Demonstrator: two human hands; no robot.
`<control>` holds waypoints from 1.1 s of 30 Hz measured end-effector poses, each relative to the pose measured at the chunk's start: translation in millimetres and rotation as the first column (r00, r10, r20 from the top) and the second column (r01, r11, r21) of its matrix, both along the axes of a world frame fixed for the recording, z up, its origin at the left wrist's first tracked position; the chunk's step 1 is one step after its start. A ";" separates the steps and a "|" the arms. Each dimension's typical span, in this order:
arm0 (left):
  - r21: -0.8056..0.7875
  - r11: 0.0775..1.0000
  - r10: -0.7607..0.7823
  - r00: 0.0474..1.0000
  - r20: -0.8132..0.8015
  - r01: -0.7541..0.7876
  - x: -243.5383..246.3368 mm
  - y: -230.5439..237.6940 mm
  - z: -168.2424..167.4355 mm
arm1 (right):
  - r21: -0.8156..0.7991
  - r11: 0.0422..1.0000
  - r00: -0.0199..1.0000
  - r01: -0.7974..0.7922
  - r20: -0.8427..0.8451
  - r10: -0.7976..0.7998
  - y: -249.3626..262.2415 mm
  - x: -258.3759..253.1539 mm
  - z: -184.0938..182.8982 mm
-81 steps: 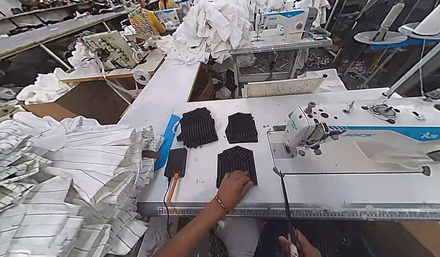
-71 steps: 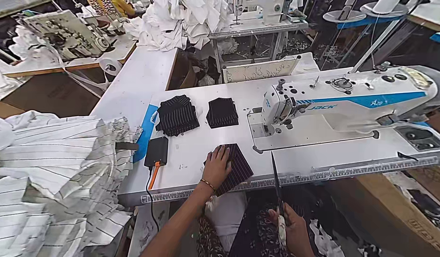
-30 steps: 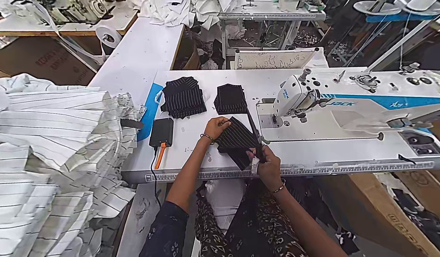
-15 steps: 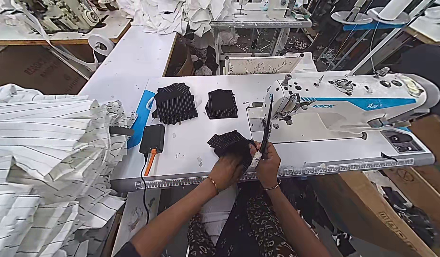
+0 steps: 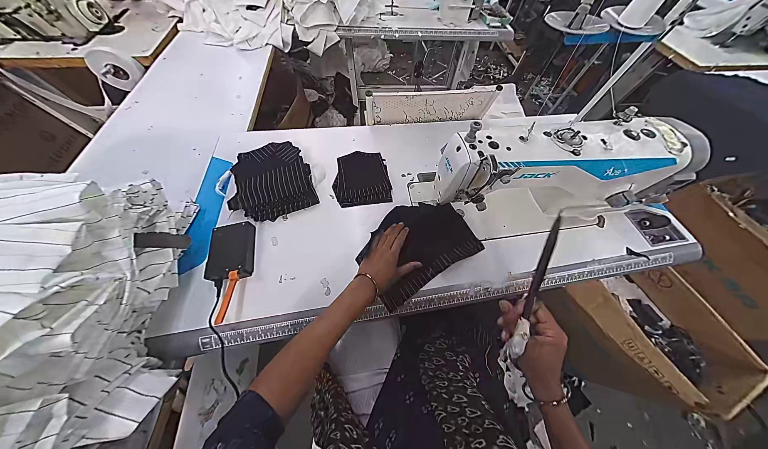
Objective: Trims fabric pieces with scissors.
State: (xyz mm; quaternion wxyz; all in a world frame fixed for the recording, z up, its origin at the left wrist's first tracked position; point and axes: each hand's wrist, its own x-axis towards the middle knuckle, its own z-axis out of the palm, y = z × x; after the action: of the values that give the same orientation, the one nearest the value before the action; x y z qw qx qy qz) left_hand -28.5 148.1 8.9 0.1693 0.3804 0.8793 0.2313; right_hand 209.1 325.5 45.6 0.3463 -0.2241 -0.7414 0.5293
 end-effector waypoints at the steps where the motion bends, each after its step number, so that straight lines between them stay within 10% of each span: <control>1: -0.012 1.000 -0.018 0.999 0.041 0.018 -1.1 0.1 1.0 | -0.050 0.998 0.996 -0.033 0.078 0.037 -5.0 8.4 0.3; 5: -0.058 0.991 -0.116 0.991 0.061 0.119 -9.4 -9.2 2.4 | -0.401 0.903 0.896 -0.152 0.331 0.297 -25.5 20.6 4.8; 11: -0.109 0.957 -0.272 0.962 -0.008 0.269 -21.5 -39.1 -3.8 | -0.871 0.475 0.752 -0.127 0.227 0.618 -39.7 19.9 -7.4; 15: -0.078 0.971 -0.228 0.974 -0.011 0.227 -20.3 -47.0 -5.3 | -0.917 0.393 0.853 -0.075 0.145 0.501 -43.4 24.9 -10.0; 25: -0.090 0.956 -0.277 0.960 0.026 0.278 -31.5 -44.3 -6.9 | -0.848 0.523 0.812 -0.089 0.243 0.531 -57.6 43.0 -10.9; 33: -0.157 0.977 -0.156 0.986 -0.063 0.145 -37.7 -57.3 -2.4 | -0.970 0.166 0.723 -0.178 -0.015 0.690 -47.5 56.0 -11.7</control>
State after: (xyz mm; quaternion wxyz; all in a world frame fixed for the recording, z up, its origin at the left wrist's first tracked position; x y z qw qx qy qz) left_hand -66.2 90.9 6.5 0.1815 0.4403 0.8687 0.1359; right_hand 265.2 278.0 33.9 -0.1987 -0.2598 -0.3819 0.8644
